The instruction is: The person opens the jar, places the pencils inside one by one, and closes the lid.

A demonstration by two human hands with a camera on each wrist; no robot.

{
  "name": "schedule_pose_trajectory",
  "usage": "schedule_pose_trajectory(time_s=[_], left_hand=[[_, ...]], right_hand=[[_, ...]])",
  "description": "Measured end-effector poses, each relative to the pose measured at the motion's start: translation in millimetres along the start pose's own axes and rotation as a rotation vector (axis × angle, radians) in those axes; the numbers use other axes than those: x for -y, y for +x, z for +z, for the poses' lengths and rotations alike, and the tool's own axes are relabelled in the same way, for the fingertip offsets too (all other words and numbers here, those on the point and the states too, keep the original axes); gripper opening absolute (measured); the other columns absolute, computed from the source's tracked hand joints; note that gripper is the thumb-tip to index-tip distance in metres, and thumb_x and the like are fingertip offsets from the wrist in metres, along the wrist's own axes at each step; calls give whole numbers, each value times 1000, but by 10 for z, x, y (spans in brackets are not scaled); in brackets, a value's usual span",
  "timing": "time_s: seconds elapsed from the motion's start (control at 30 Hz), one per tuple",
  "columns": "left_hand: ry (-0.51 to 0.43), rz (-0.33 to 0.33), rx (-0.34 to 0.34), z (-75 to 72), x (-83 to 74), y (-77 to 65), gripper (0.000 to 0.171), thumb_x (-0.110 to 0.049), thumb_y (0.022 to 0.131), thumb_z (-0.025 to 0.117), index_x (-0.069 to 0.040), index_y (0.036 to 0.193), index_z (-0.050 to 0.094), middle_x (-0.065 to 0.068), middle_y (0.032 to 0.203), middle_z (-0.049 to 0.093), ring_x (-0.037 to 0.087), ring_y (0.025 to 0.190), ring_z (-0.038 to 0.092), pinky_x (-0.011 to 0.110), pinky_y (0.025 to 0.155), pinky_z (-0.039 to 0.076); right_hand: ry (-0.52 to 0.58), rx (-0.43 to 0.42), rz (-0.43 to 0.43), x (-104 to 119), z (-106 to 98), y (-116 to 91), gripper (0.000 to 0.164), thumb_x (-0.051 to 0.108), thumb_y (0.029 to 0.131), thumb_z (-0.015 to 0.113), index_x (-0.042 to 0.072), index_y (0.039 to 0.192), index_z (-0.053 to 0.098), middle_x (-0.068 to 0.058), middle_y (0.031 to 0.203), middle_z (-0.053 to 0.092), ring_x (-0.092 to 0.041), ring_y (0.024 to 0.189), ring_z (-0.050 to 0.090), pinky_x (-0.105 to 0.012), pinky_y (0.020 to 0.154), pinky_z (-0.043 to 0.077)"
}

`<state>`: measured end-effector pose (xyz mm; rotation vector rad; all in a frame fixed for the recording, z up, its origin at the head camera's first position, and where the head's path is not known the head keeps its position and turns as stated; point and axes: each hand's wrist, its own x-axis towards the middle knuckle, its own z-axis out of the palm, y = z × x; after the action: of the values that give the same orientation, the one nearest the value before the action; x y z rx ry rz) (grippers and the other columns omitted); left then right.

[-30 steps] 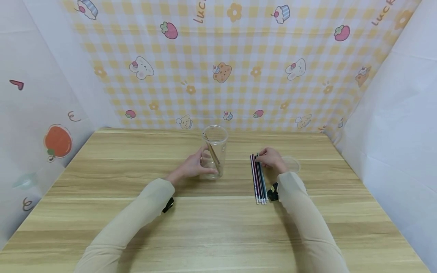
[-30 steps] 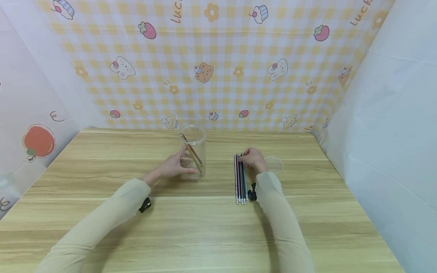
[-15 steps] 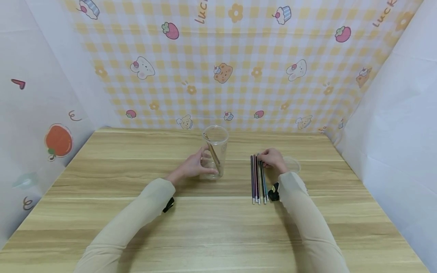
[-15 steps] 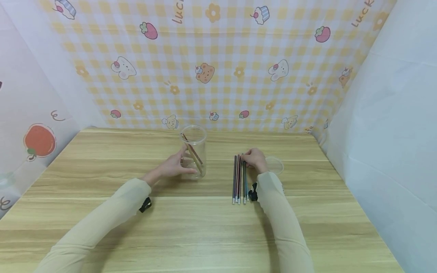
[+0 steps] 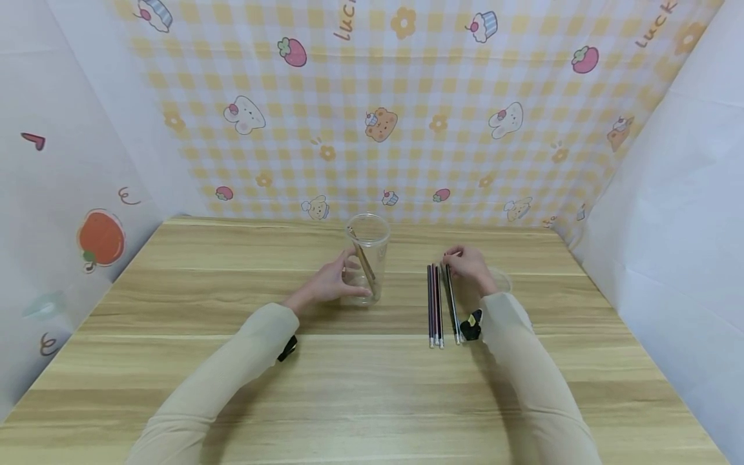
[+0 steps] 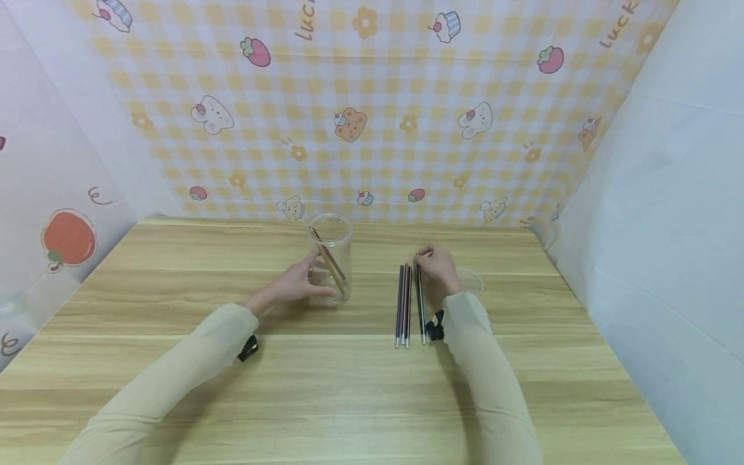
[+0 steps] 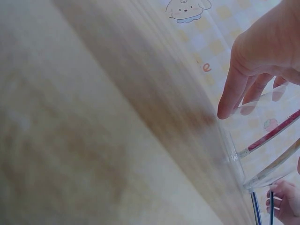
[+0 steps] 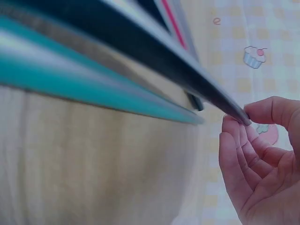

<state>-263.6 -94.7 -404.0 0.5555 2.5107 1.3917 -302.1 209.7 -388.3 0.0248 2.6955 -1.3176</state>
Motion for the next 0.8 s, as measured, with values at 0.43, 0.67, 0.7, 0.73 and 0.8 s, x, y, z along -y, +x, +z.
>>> schedule_pose_trajectory(time_s=[0.43, 0.67, 0.7, 0.73, 0.8], left_hand=[[1, 2, 0, 10, 24, 14, 91, -32, 64, 78, -15, 136, 23, 17, 122, 45, 32, 107, 48, 46, 91, 34], [8, 9, 4, 3, 17, 8, 90, -32, 65, 78, -14, 135, 23, 19, 122, 44, 34, 108, 47, 47, 92, 33], [9, 9, 3, 2, 14, 8, 90, -32, 66, 77, -14, 136, 23, 19, 122, 44, 34, 108, 47, 47, 92, 33], [10, 10, 2, 1, 13, 7, 91, -32, 66, 77, -14, 136, 23, 18, 122, 44, 34, 108, 47, 47, 92, 34], [14, 13, 1, 0, 13, 8, 91, -32, 66, 77, -14, 136, 22, 19, 122, 44, 34, 108, 47, 47, 92, 34]], right_hand=[[116, -2, -98, 188, -110, -90, 32, 10, 88, 52, -5, 115, 47, -17, 92, 52, -28, 77, 53, -46, 76, 46], [100, -18, -178, 311, -160, -119, 32, 11, 88, 52, -4, 116, 47, -18, 93, 52, -27, 76, 54, -44, 75, 47], [106, -23, -189, 333, -164, -125, 31, 11, 87, 52, -3, 115, 48, -17, 92, 52, -28, 76, 54, -44, 74, 47], [102, -27, -205, 355, -168, -133, 31, 10, 87, 52, -3, 115, 48, -17, 92, 52, -29, 75, 54, -42, 73, 48], [105, -27, -232, 397, -174, -149, 30, 10, 87, 52, -2, 115, 49, -17, 90, 51, -31, 75, 54, -39, 70, 49]])
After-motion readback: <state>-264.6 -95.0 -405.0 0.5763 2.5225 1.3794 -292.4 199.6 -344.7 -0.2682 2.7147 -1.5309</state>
